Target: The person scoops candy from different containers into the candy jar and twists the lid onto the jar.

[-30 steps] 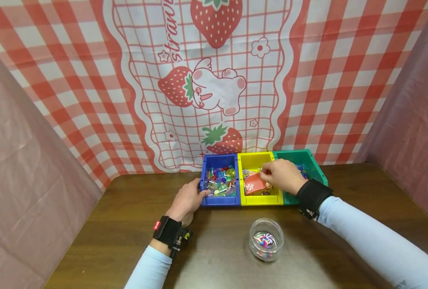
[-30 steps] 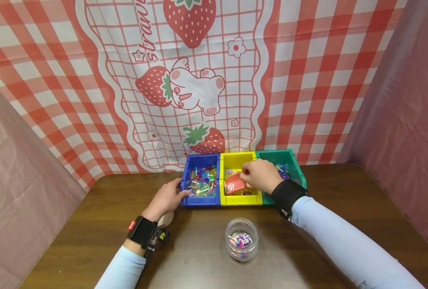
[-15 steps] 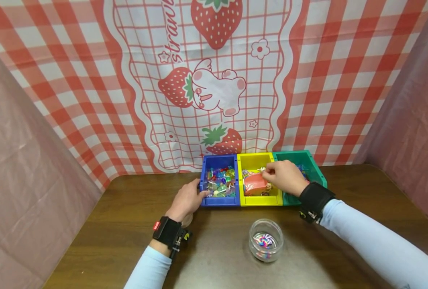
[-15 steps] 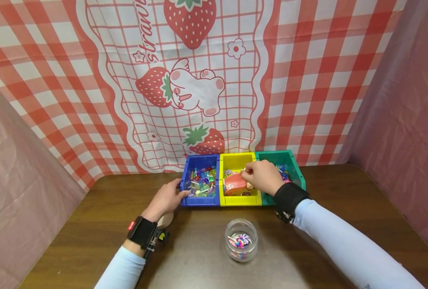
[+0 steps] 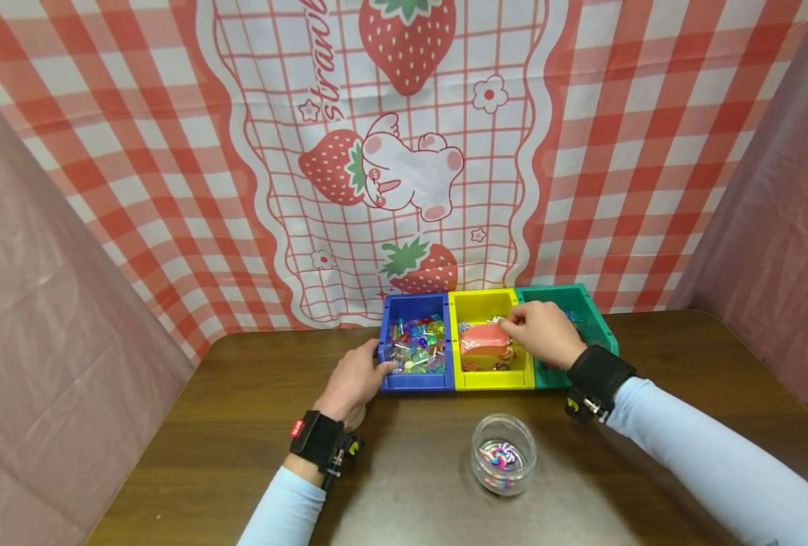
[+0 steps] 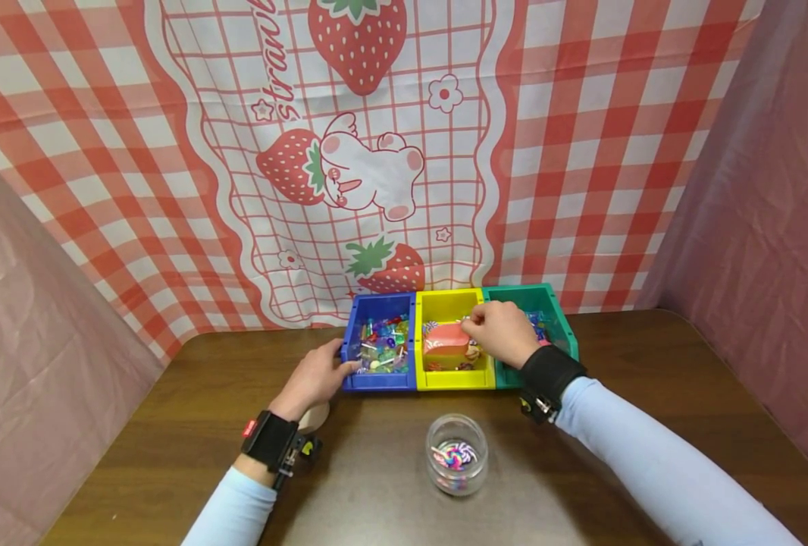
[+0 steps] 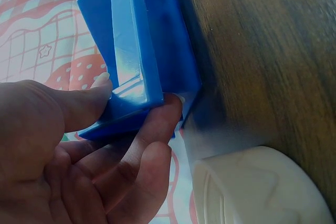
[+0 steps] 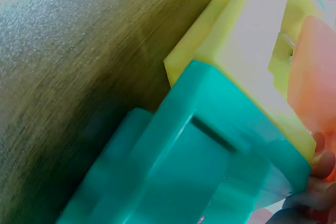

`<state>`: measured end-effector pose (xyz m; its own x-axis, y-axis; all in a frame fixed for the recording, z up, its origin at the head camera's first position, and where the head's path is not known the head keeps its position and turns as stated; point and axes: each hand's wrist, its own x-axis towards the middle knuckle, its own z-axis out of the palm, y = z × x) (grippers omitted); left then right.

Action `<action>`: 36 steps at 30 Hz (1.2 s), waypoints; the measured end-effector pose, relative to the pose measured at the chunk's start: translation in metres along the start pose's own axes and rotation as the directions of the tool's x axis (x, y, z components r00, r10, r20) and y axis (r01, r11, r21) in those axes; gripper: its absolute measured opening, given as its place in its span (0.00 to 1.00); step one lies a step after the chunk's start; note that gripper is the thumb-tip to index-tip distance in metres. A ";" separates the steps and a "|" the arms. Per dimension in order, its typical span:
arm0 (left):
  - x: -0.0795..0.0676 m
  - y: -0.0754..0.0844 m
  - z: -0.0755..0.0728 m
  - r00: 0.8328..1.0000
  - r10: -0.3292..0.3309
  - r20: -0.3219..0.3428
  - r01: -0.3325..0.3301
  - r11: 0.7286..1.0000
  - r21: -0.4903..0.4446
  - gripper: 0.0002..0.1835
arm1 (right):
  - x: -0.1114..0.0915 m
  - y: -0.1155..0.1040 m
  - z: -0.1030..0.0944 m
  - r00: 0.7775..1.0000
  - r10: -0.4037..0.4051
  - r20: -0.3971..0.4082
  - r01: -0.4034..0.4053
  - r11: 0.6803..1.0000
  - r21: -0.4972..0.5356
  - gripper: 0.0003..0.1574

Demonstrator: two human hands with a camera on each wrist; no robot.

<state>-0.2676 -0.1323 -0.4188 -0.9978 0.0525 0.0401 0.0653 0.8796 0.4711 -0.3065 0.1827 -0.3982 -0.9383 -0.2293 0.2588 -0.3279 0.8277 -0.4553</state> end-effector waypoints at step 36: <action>0.001 0.000 0.001 1.000 0.014 -0.008 -0.014 1.000 -0.011 0.29 | 0.007 -0.019 0.012 0.988 -0.153 0.019 0.146 0.894 -0.424 0.15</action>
<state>-0.2687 -0.1321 -0.4195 -0.9967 0.0609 0.0534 0.0791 0.8735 0.4804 -0.3084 0.1595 -0.3981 -0.8789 -0.3628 0.3096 -0.3839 0.9233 -0.0079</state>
